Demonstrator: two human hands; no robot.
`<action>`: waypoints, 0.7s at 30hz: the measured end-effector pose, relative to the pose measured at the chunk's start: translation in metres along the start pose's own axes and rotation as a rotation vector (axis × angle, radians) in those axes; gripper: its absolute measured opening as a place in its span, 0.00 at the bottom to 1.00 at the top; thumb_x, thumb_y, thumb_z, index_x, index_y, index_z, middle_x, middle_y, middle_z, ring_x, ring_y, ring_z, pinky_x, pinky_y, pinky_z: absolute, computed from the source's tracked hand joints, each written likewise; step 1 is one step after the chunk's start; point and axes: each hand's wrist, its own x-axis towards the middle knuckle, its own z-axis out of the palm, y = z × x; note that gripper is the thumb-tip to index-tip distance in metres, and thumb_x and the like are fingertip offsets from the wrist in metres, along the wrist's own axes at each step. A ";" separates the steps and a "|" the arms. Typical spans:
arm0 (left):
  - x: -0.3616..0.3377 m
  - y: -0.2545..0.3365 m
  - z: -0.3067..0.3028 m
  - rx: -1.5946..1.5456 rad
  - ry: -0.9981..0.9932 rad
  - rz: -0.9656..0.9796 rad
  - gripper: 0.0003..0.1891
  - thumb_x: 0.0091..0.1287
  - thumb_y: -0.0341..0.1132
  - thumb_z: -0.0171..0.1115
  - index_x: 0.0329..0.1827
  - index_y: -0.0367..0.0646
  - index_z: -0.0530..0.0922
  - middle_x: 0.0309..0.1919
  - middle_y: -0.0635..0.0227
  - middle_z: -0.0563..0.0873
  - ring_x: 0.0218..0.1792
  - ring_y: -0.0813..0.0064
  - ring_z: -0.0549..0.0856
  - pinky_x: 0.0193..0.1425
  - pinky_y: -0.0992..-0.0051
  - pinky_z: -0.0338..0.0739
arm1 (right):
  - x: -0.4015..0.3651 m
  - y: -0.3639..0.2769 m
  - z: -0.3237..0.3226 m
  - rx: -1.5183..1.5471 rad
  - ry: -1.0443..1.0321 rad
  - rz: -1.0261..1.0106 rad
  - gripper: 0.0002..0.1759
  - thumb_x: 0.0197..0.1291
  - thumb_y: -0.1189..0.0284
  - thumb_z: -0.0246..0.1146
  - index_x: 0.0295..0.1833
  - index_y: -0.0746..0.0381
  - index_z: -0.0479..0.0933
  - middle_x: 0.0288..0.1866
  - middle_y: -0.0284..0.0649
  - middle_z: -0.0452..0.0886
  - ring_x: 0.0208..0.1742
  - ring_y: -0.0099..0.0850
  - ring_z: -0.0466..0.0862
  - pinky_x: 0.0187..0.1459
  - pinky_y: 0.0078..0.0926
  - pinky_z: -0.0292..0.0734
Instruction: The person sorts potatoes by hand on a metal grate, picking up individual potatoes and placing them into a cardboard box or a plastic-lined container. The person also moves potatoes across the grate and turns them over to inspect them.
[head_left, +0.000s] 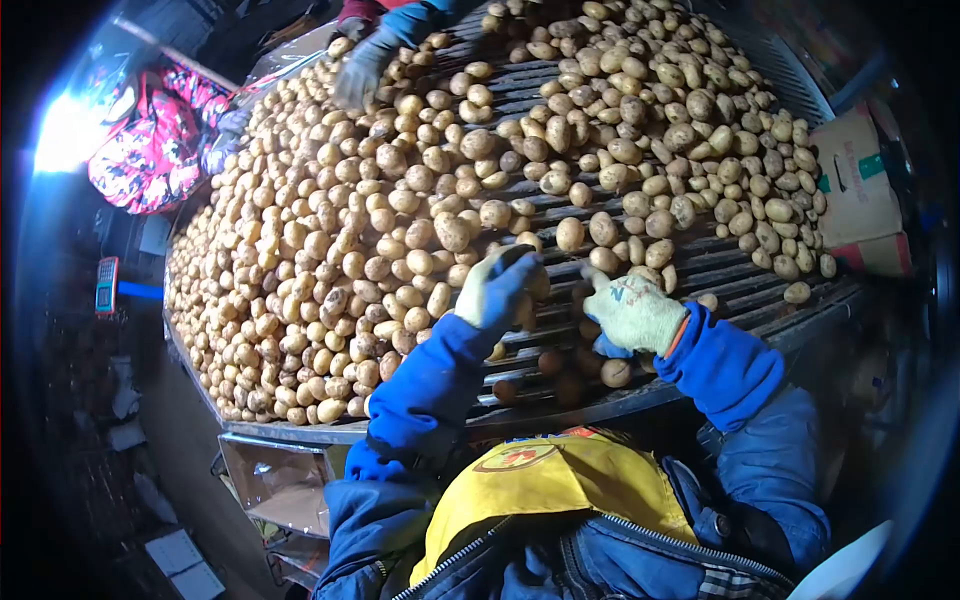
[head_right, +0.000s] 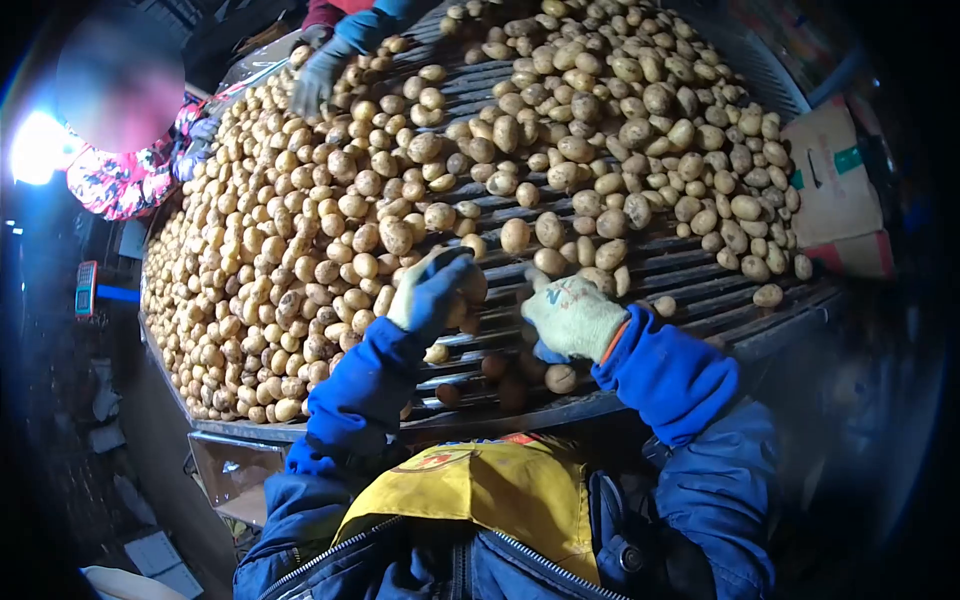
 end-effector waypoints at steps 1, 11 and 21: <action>-0.008 -0.004 -0.008 -0.140 -0.025 0.076 0.22 0.82 0.50 0.54 0.50 0.38 0.84 0.38 0.63 0.90 0.32 0.71 0.87 0.35 0.74 0.81 | 0.005 0.009 0.003 0.035 0.066 -0.069 0.23 0.48 0.57 0.76 0.47 0.58 0.85 0.54 0.54 0.83 0.47 0.50 0.89 0.47 0.50 0.85; -0.083 -0.034 -0.049 -1.045 0.049 -0.063 0.30 0.82 0.60 0.49 0.73 0.47 0.76 0.59 0.58 0.89 0.47 0.56 0.92 0.42 0.60 0.89 | 0.023 0.025 -0.046 0.841 -0.165 -0.072 0.33 0.51 0.64 0.78 0.64 0.62 0.84 0.51 0.41 0.91 0.54 0.35 0.89 0.58 0.34 0.82; -0.218 -0.063 -0.097 -1.197 0.529 0.307 0.24 0.83 0.52 0.55 0.71 0.47 0.75 0.55 0.64 0.87 0.54 0.64 0.89 0.50 0.62 0.90 | 0.117 -0.205 -0.077 1.459 -0.553 -0.405 0.37 0.59 0.65 0.75 0.72 0.68 0.74 0.62 0.42 0.85 0.61 0.30 0.86 0.66 0.29 0.79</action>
